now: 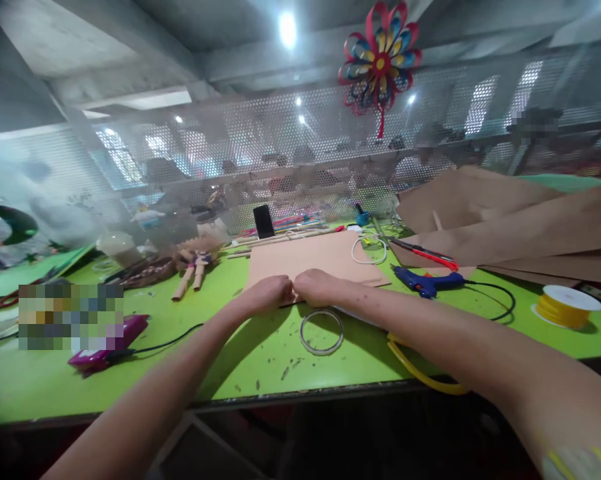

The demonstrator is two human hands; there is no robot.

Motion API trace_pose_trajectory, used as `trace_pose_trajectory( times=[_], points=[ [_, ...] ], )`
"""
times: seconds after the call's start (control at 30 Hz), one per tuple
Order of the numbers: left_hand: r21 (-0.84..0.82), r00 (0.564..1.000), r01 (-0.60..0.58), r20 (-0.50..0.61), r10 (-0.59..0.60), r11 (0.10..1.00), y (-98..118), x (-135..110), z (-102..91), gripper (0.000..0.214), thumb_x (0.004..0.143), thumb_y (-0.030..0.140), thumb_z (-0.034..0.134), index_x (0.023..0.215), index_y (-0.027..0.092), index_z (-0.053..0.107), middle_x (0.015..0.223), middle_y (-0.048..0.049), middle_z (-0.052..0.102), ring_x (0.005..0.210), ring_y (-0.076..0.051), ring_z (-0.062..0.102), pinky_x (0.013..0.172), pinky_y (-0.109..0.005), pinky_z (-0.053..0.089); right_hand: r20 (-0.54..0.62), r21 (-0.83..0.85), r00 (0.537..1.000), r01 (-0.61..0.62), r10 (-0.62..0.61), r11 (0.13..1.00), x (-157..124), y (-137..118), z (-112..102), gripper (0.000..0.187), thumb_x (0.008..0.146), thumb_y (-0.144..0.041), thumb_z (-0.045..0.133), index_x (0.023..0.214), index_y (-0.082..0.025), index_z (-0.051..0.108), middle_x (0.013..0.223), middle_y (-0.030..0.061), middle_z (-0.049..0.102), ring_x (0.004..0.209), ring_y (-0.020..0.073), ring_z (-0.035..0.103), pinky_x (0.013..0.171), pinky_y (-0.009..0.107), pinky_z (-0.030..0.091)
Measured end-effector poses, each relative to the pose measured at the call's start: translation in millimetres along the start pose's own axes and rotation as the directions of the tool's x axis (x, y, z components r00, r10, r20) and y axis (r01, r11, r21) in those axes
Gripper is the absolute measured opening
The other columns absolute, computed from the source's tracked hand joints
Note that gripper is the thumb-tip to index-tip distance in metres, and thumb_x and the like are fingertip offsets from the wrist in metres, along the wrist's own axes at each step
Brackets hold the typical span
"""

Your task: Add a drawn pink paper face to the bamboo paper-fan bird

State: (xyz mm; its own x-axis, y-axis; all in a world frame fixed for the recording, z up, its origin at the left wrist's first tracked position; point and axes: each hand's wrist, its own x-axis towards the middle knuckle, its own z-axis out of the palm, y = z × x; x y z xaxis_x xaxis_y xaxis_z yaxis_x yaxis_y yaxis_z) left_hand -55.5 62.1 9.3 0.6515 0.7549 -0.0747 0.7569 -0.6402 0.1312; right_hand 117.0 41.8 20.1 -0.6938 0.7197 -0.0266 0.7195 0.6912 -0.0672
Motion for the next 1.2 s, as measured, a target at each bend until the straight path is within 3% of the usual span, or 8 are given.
trace_pose_trajectory(
  times=[0.13, 0.27, 0.37, 0.5, 0.63, 0.8, 1.03, 1.2],
  points=[
    [-0.066, 0.998, 0.012, -0.063, -0.016, 0.998, -4, -43, -30.2, 0.017, 0.090, 0.028, 0.054, 0.085, 0.016, 0.064, 0.087, -0.0050, 0.067, 0.079, -0.016, 0.061, 0.074, -0.028, 0.050, -0.081, 0.102, 0.990, 0.127, -0.119, 0.987, -29, -38, -12, 0.018, 0.095, -0.022, 0.053, 0.103, -0.013, 0.066, 0.099, 0.0055, 0.070, 0.086, 0.0160, 0.066, 0.079, 0.034, 0.053],
    [-0.154, 0.995, 0.049, -0.075, -0.062, 0.987, -25, -109, -58.8, 0.026, 0.089, 0.038, 0.047, 0.085, 0.019, 0.065, 0.083, -0.0025, 0.069, 0.076, -0.016, 0.063, 0.068, -0.023, 0.048, -0.085, 0.200, 0.924, 0.382, -0.372, 0.902, -54, -101, -3, 0.024, 0.081, -0.010, 0.059, 0.100, -0.017, 0.071, 0.095, 0.0033, 0.074, 0.085, 0.0136, 0.066, 0.071, 0.020, 0.047],
    [-0.259, 0.971, 0.187, -0.098, -0.219, 0.947, -40, -142, -62.6, 0.032, 0.086, 0.043, 0.048, 0.100, 0.021, 0.068, 0.095, -0.0030, 0.073, 0.087, -0.019, 0.066, 0.077, -0.025, 0.049, -0.065, 0.227, 0.810, 0.581, -0.583, 0.782, -57, -140, 19, 0.023, 0.074, -0.009, 0.061, 0.094, -0.012, 0.071, 0.088, 0.0077, 0.073, 0.083, 0.0169, 0.064, 0.067, 0.022, 0.045],
    [-0.292, 0.950, 0.258, -0.096, -0.296, 0.921, -31, -151, -50.0, 0.035, 0.084, 0.047, 0.054, 0.104, 0.023, 0.070, 0.107, -0.0026, 0.073, 0.097, -0.022, 0.066, 0.085, -0.027, 0.049, -0.136, 0.202, 0.817, 0.577, -0.560, 0.792, -64, -161, 36, 0.022, 0.088, -0.026, 0.055, 0.089, -0.011, 0.071, 0.090, 0.0120, 0.072, 0.080, 0.0189, 0.064, 0.067, 0.025, 0.046],
    [-0.264, 0.978, 0.109, -0.144, -0.151, 0.958, 11, -134, -32.1, 0.033, 0.089, 0.039, 0.049, 0.101, 0.017, 0.070, 0.101, -0.0077, 0.072, 0.087, -0.020, 0.066, 0.079, -0.028, 0.050, -0.327, 0.237, 0.847, 0.503, -0.420, 0.831, -91, -133, 21, 0.025, 0.093, -0.034, 0.052, 0.096, -0.015, 0.069, 0.097, 0.0106, 0.069, 0.089, 0.0180, 0.063, 0.075, 0.026, 0.047],
    [-0.266, 0.990, -0.112, -0.114, 0.085, 0.958, 50, -96, -10.0, 0.025, 0.087, 0.030, 0.054, 0.105, 0.023, 0.070, 0.102, -0.0032, 0.071, 0.088, -0.015, 0.064, 0.079, -0.023, 0.047, -0.293, 0.121, 0.953, 0.123, -0.082, 0.985, -123, -54, 7, 0.018, 0.090, -0.020, 0.052, 0.097, -0.013, 0.068, 0.099, 0.0129, 0.065, 0.088, 0.0208, 0.061, 0.075, 0.030, 0.045],
    [-0.180, 0.975, -0.087, -0.216, 0.047, 0.980, 12, -33, -6.1, 0.025, 0.087, 0.027, 0.050, 0.095, 0.017, 0.071, 0.093, -0.0079, 0.070, 0.082, -0.019, 0.064, 0.076, -0.028, 0.048, -0.164, -0.024, 0.972, 0.170, -0.171, 0.985, -119, -30, 31, 0.014, 0.086, -0.014, 0.055, 0.080, -0.017, 0.068, 0.079, 0.0047, 0.064, 0.073, 0.0160, 0.057, 0.066, 0.026, 0.041],
    [-0.110, 0.968, -0.073, -0.245, 0.044, 0.991, -15, -12, -4.0, 0.023, 0.084, 0.028, 0.054, 0.088, 0.016, 0.073, 0.092, -0.0114, 0.069, 0.084, -0.022, 0.062, 0.078, -0.031, 0.047, -0.252, -0.085, 0.964, 0.063, -0.083, 0.994, -104, 37, -7, 0.023, 0.092, -0.010, 0.043, 0.088, -0.010, 0.066, 0.088, 0.0130, 0.063, 0.079, 0.0188, 0.057, 0.069, 0.030, 0.042]
  ],
)
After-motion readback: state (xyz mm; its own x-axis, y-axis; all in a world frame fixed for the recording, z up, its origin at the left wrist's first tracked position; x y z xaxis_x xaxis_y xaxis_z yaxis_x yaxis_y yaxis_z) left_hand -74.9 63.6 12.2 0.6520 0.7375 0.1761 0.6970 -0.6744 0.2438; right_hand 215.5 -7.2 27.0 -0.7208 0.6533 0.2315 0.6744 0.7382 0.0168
